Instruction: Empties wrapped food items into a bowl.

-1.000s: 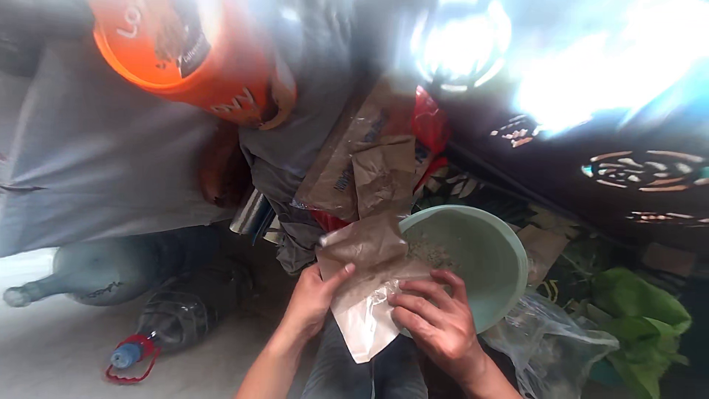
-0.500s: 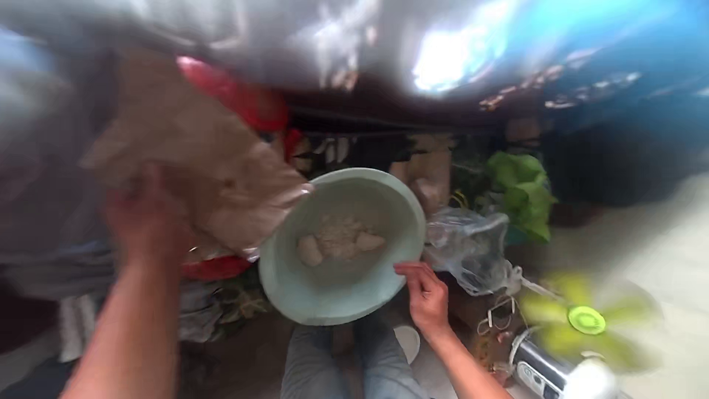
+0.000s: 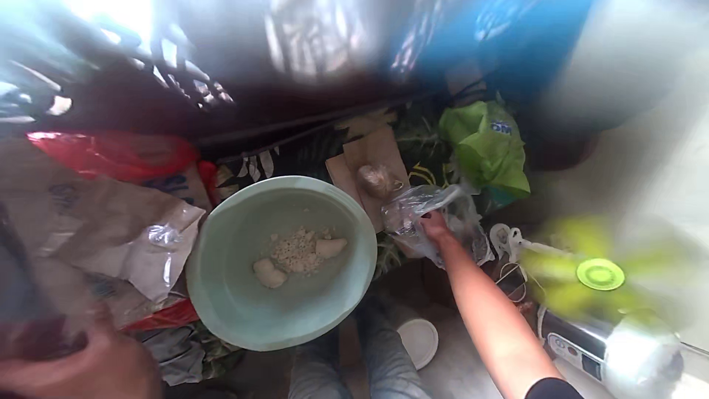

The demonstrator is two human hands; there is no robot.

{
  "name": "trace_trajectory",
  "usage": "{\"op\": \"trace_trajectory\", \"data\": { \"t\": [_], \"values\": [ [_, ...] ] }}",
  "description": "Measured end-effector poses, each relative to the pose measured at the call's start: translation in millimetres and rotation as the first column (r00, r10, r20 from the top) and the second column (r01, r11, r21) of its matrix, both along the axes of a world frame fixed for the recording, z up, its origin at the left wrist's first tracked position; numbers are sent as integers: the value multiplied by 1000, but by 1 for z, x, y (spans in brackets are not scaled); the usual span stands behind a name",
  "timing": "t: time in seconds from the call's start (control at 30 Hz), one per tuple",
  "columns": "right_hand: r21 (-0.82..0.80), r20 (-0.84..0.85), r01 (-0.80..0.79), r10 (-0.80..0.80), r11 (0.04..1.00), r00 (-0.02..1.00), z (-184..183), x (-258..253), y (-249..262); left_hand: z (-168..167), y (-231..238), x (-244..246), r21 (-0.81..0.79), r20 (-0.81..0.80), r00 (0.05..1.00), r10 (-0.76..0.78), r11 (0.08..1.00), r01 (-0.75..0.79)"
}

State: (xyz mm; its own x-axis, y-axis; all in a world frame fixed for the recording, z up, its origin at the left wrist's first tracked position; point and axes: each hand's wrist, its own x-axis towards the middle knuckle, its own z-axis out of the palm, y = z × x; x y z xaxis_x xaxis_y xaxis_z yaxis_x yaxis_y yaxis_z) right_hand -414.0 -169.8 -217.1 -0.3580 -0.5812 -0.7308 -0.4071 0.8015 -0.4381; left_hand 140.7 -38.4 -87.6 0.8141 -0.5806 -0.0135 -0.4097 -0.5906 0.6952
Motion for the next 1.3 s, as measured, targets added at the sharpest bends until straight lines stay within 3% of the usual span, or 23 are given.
{"op": "trace_trajectory", "data": {
  "t": [0.07, 0.17, 0.3, 0.37, 0.4, 0.47, 0.53, 0.57, 0.63, 0.7, 0.87, 1.03, 1.1, 1.2, 1.23, 1.3],
  "values": [
    [31, 107, 118, -121, 993, 987, -8, -6, 7, -13, 27, -25, -118, 10, 995, -96, 988, 97],
    [-26, 174, 151, -145, 988, 974, -10, -19, 17, 5, 29, -107, -193, -72, 984, -162, 970, 145],
    [-244, -38, 60, -72, 968, 997, 35, -19, 29, 18, 27, -211, -253, -362, 885, -293, 945, 210],
    [-316, -76, -35, 12, 948, 997, 70, -16, 47, 23, 22, -253, -260, -536, 734, -418, 908, 328],
    [-361, -11, -45, 44, 932, 999, 90, -11, 58, 23, 17, -270, -278, -619, 615, -488, 869, 410],
    [-411, 312, 67, 71, 909, 947, 125, 5, 83, 25, 6, -297, -295, -771, 366, -521, 802, 519],
    [-315, 611, 167, 65, 934, 789, 156, 29, 99, 25, 0, -314, -305, -878, 183, -442, 813, 496],
    [-259, 668, 169, 50, 951, 742, 166, 42, 105, 26, 1, -318, -324, -910, 100, -403, 839, 437],
    [-241, 616, 91, 80, 966, 784, 175, 70, 113, 29, 6, -315, -349, -929, 6, -369, 883, 313],
    [-328, 456, -104, 254, 939, 853, 173, 93, 118, 32, 17, -304, -369, -910, 84, -406, 885, 283],
    [-307, 451, -297, 413, 904, 791, 171, 141, 128, 26, 44, -258, -297, -874, 303, -379, 911, 286],
    [-425, 152, -524, 629, 738, 763, 165, 182, 142, 23, 62, -226, -168, -857, 422, -296, 934, 315],
    [-446, 95, -523, 619, 726, 779, 162, 193, 143, 20, 64, -215, -138, -883, 399, -246, 950, 279],
    [-427, 223, -406, 529, 808, 819, 166, 204, 132, 19, 66, -200, -90, -937, 321, -137, 984, 156],
    [-436, 239, -378, 510, 817, 826, 167, 206, 126, 21, 66, -194, -90, -954, 273, -122, 988, 126],
    [-499, 184, -381, 525, 778, 831, 166, 209, 114, 23, 68, -180, -135, -987, 71, -144, 984, 113]
  ]
}}
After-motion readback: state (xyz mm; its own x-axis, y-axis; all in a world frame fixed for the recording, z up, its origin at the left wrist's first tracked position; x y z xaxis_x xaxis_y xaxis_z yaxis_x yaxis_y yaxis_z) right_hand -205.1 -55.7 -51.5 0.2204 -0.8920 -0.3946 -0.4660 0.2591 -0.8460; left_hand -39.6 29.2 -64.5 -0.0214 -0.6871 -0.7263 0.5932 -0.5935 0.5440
